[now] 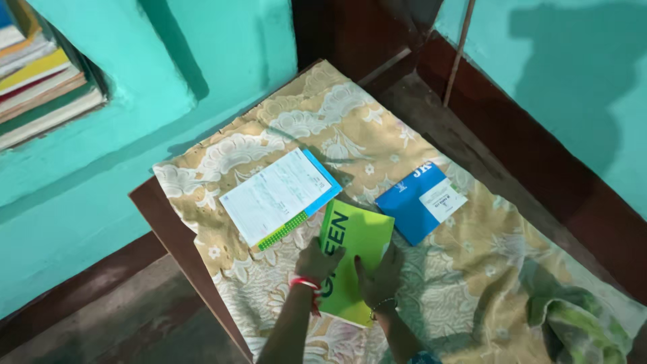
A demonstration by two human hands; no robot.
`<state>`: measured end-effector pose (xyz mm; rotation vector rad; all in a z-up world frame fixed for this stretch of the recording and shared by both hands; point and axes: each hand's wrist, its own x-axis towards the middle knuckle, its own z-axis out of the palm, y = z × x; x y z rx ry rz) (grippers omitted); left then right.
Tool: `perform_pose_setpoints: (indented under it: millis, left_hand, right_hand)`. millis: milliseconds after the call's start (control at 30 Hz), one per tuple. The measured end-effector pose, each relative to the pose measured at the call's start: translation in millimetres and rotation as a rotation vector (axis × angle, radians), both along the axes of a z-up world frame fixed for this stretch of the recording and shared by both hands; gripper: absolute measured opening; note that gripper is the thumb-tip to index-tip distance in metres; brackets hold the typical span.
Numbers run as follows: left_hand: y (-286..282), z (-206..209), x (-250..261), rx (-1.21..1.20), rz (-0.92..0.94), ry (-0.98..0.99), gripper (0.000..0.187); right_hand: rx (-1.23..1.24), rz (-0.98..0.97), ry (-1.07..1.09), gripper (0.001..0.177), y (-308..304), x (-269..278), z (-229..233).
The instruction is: The person picks up books and notebooks from a table and places them onto a wall shelf. They handle the items one at a time, stacking them into neat piles on the shelf.
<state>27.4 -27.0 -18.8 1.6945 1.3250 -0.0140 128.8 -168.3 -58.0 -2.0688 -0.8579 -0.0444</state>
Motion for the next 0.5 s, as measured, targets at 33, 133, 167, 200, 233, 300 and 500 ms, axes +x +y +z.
perform_pose_setpoints:
  millis: [33,133,167,200,233,300,500]
  left_hand:
    - [4,-4,-2,-0.034,-0.020,-0.086,0.063]
    - [6,2,0,0.051,-0.121,-0.242,0.055]
    - [4,9,1,0.112,-0.163,-0.277,0.053]
    - [1,17,4,0.152,-0.197,-0.272,0.055]
    - [-3,26,8,0.195,-0.225,-0.269,0.056]
    - [-11,44,10,0.210,-0.226,-0.269,0.057]
    - [-19,67,-4,-0.070,0.023,-0.564,0.049]
  right_hand:
    - [0.004,-0.010,0.045,0.080,2,2,-3]
    - [-0.002,-0.034,0.131,0.078,0,6,-9]
    - [-0.005,-0.041,0.152,0.077,-2,7,-11]
    - [0.016,-0.017,0.126,0.069,-4,9,-14]
    - [0.039,0.014,0.097,0.060,-4,15,-16]
    - [0.132,0.067,0.204,0.051,-3,23,-17]
    - [0.166,0.121,1.271,0.051,-19,42,21]
